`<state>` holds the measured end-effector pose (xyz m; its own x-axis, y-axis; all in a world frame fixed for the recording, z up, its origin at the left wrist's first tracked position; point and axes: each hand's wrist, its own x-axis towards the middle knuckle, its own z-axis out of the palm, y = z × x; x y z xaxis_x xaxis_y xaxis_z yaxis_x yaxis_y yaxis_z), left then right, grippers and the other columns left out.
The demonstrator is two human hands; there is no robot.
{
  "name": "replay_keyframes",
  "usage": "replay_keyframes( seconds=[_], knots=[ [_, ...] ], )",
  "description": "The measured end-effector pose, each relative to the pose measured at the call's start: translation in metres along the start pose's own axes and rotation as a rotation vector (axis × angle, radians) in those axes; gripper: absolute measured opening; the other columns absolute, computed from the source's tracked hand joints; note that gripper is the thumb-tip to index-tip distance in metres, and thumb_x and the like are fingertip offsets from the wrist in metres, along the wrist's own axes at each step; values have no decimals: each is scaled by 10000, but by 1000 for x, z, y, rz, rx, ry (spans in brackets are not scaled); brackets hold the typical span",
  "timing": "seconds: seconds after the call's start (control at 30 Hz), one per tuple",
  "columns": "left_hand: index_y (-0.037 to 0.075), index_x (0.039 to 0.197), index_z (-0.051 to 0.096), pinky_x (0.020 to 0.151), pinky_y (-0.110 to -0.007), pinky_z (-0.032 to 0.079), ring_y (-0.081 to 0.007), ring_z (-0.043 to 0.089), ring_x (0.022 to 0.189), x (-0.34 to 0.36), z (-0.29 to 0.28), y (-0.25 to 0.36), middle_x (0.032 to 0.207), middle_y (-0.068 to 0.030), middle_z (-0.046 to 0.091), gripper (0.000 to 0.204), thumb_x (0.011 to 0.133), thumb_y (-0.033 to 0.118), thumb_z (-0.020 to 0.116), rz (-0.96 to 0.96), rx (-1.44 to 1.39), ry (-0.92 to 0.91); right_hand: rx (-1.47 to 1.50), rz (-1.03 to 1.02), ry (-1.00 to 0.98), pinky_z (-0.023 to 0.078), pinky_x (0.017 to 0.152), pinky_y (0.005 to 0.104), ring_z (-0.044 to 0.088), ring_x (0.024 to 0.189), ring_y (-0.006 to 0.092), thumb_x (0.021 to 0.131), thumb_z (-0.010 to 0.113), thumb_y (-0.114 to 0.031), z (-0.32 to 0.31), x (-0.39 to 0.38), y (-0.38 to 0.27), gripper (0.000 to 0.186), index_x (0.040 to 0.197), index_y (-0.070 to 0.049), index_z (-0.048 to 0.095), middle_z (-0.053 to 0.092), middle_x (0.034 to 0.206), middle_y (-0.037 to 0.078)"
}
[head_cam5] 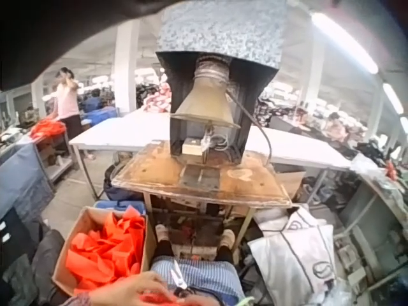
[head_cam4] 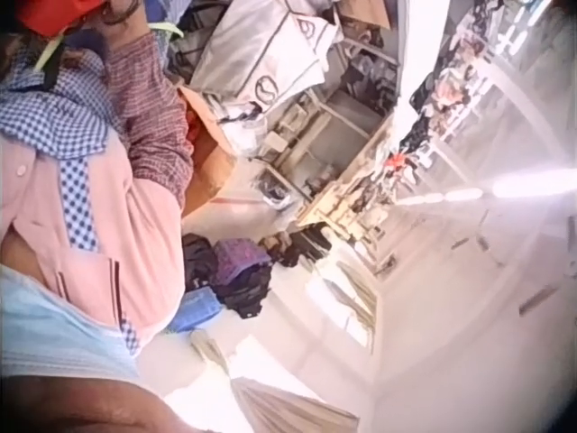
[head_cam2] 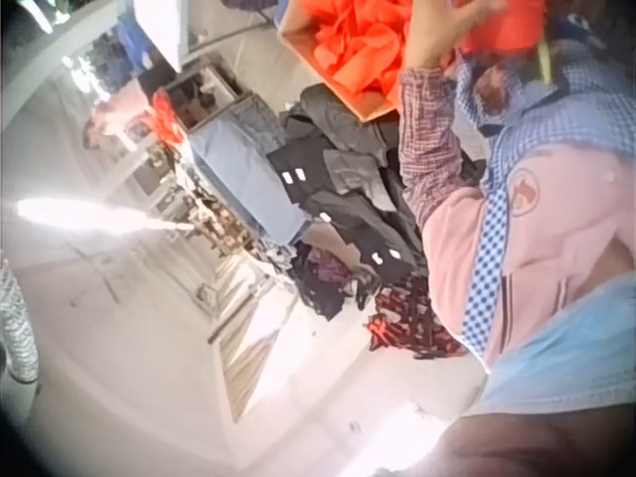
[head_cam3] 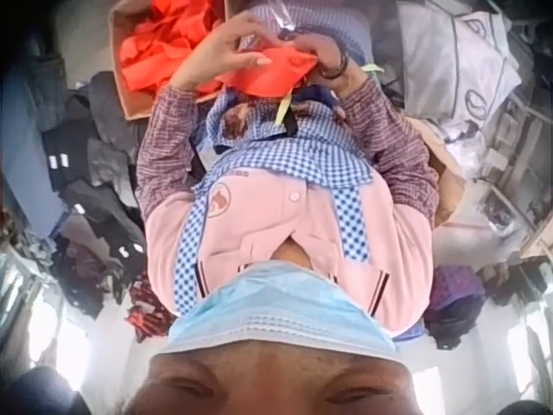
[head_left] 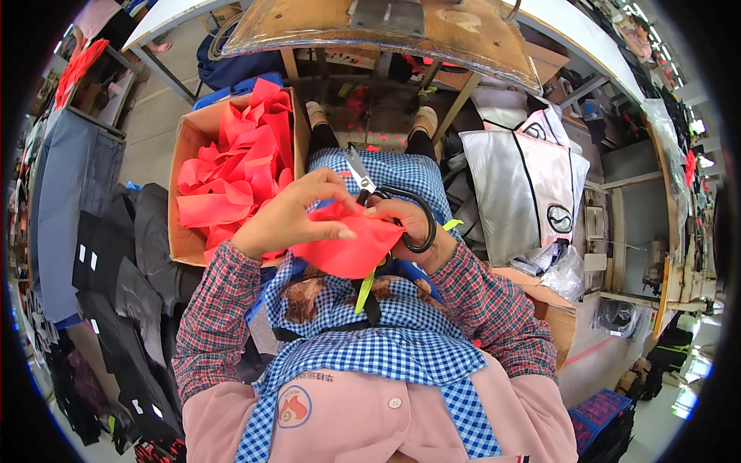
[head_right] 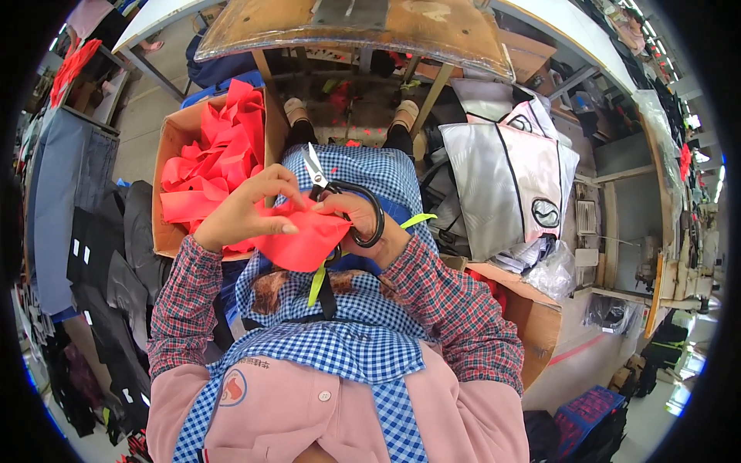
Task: Cutting pieces of pink fabric using scissors at a workbench in a factory.
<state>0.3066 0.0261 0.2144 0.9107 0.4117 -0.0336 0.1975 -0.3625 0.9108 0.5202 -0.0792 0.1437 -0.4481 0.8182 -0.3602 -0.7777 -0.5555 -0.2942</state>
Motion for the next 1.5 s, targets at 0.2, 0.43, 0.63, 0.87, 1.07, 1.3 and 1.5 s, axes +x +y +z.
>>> replay_keyframes(
  seconds=[0.2, 0.43, 0.63, 0.87, 1.07, 1.3, 1.5],
  knots=[
    [34, 903, 631, 891, -319, 471, -200, 581, 959, 4, 17, 3, 972, -69, 594, 296, 795, 211, 843, 121, 81, 151, -44, 8, 96, 564, 890, 337, 699, 976, 219, 943, 588, -92, 1, -7, -10, 297, 1225, -2, 574, 677, 1138, 127],
    [11, 913, 603, 635, -199, 440, -21, 519, 728, -7, -6, 2, 781, 51, 563, 254, 872, 164, 801, -211, -237, 215, -1301, -371, 309, 542, 780, 323, 690, 890, 208, 975, 635, -426, 23, -53, -63, 436, 1198, -51, 619, 690, 1048, 125],
    [17, 950, 612, 629, -187, 434, -3, 525, 713, -2, -5, 3, 783, 61, 589, 234, 882, 150, 792, -238, -317, 178, -2047, -580, 50, 522, 831, 403, 651, 971, 352, 860, 736, -491, 39, -70, -92, 635, 1264, -25, 585, 650, 1060, 166],
    [25, 948, 602, 619, -154, 404, 24, 506, 701, 1, -2, 5, 801, 72, 590, 214, 869, 87, 791, -246, -246, 164, -2171, -444, -65, 520, 820, 427, 647, 983, 359, 838, 748, -510, 52, -70, -104, 610, 1215, -44, 636, 658, 1065, 145],
    [-1, 943, 640, 640, -198, 457, -16, 550, 723, 3, 3, 0, 782, 38, 634, 228, 876, 153, 794, -218, -210, 216, -2137, -354, -85, 531, 759, 410, 662, 900, 340, 863, 729, -506, 54, -70, -105, 591, 1210, -37, 635, 664, 1037, 149],
    [-26, 973, 703, 641, -229, 472, -38, 561, 721, -1, 4, 4, 801, 22, 657, 268, 871, 203, 799, -246, -221, 150, -2093, -389, -122, 537, 693, 403, 665, 791, 351, 891, 714, -482, 43, -70, -101, 566, 1179, -1, 630, 679, 1008, 179],
    [-36, 924, 720, 634, -246, 467, -50, 561, 706, -1, 5, 5, 741, 7, 638, 301, 858, 245, 805, -355, -131, 104, -2118, -382, -147, 518, 656, 412, 663, 768, 367, 908, 705, -450, 33, -71, -101, 509, 1140, -3, 635, 679, 947, 186]
  ],
)
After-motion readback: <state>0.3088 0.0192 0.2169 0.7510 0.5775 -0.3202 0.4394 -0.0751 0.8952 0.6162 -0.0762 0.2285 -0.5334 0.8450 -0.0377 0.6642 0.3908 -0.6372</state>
